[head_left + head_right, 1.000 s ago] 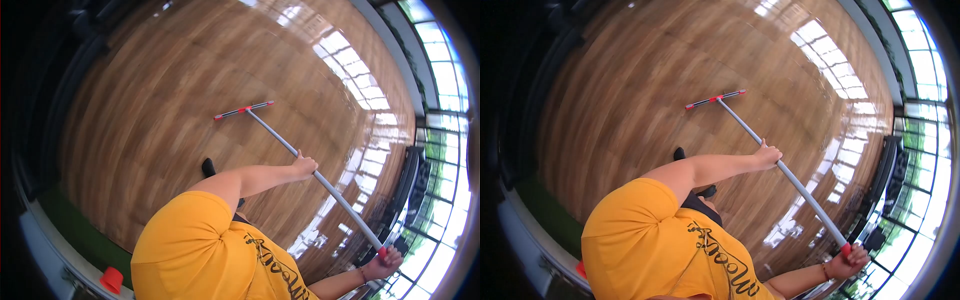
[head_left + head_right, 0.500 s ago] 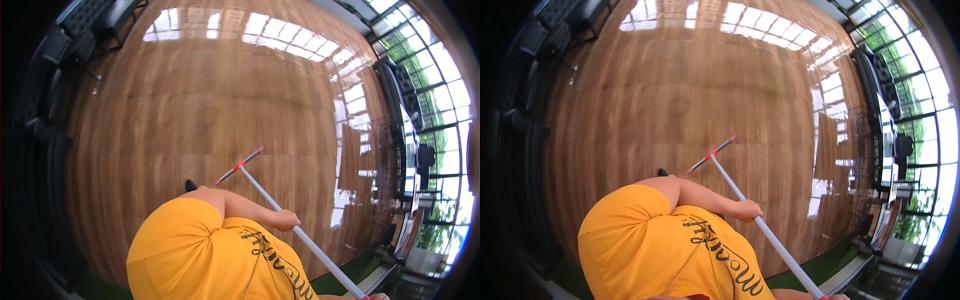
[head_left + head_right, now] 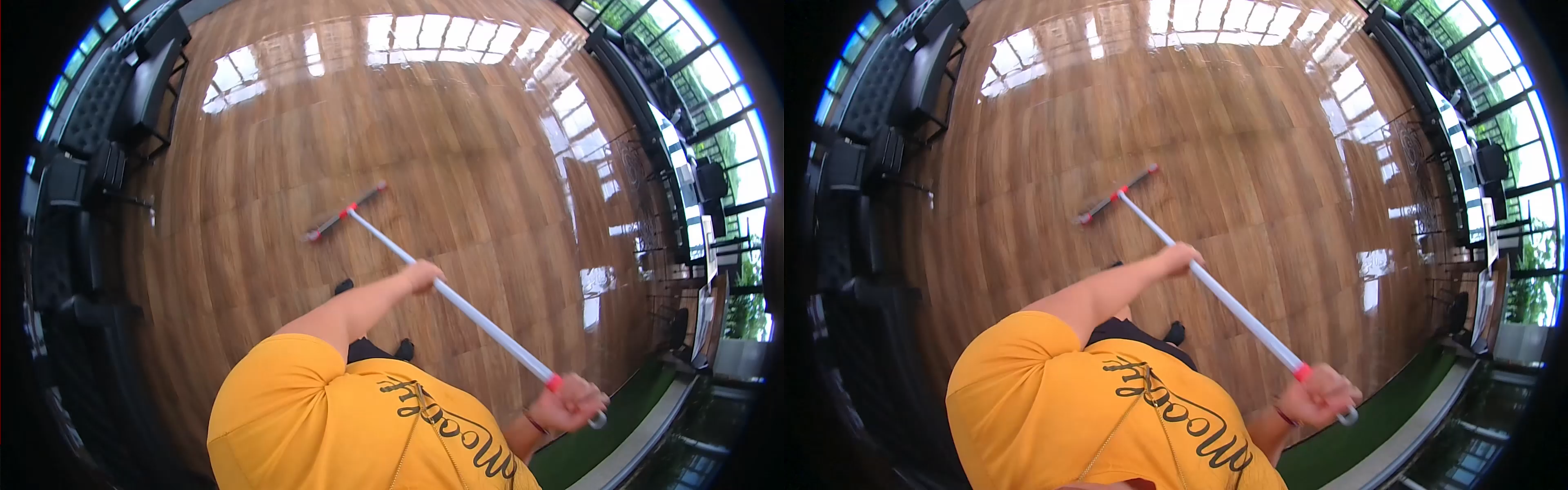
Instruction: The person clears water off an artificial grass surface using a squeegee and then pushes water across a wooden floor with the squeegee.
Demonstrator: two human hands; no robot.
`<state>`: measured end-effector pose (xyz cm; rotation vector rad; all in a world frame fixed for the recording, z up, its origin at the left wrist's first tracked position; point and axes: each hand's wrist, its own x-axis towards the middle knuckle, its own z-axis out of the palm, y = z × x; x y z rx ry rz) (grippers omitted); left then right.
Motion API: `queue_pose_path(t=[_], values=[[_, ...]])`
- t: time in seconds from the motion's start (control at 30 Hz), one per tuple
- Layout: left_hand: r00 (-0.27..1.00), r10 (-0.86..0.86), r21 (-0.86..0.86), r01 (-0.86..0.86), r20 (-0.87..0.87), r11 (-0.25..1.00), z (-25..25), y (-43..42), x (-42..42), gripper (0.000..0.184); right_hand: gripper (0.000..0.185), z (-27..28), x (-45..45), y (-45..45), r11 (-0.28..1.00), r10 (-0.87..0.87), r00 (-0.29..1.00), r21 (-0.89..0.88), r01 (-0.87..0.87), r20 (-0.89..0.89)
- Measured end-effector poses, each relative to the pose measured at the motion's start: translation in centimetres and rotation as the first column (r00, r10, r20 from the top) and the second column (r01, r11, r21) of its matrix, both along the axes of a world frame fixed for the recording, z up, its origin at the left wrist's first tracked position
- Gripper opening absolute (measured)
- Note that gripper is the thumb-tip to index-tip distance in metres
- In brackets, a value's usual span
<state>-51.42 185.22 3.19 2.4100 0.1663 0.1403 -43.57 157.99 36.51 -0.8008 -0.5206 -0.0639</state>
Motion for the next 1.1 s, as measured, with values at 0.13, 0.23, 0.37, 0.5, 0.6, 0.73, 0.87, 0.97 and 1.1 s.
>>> queue_pose_path(t=[0.13,0.23,0.37,0.5,0.6,0.73,0.87,0.97,1.1], values=[[0.957,0.242,0.379,-0.167,-0.161,0.910,-7.5,20.3,-3.0,0.014,0.026,-10.6,-5.3,13.6,0.945,0.099,0.995,-0.312,-0.099,-0.018],[0.975,0.202,0.431,-0.144,-0.090,0.891,-4.9,25.8,-1.5,0.014,0.026,-10.1,-4.8,17.8,0.927,0.136,0.990,-0.349,-0.138,-0.029],[0.988,-0.153,0.045,0.153,0.000,0.987,1.4,17.8,3.8,0.018,0.036,-0.4,-1.0,12.0,0.943,-0.173,0.983,-0.297,0.147,-0.062],[0.864,-0.504,-0.156,0.498,0.003,0.853,11.3,1.8,5.7,0.016,0.040,12.8,-4.0,1.5,0.901,-0.375,0.920,-0.191,0.391,0.113],[0.687,-0.722,-0.285,0.711,0.085,0.643,12.9,-7.3,4.9,0.026,0.043,17.9,-8.4,-0.1,0.810,-0.517,0.838,-0.216,0.545,0.176],[0.560,-0.826,-0.314,0.796,0.061,0.517,10.8,-13.0,6.5,0.027,0.044,17.0,-7.9,-2.3,0.709,-0.625,0.764,-0.291,0.642,0.163],[0.688,-0.725,-0.274,0.697,-0.005,0.663,7.7,-11.6,11.1,0.018,0.038,12.2,-1.3,-5.5,0.782,-0.572,0.804,-0.185,0.595,0.163],[0.841,-0.539,-0.198,0.521,-0.052,0.831,4.1,-7.0,16.3,0.022,0.032,5.0,5.5,-5.8,0.871,-0.490,0.870,0.002,0.491,0.055],[0.967,-0.253,-0.055,0.252,-0.029,0.966,-2.8,1.4,20.7,0.010,0.029,-5.2,11.8,-2.1,0.937,-0.347,0.928,-0.014,0.348,-0.136]])
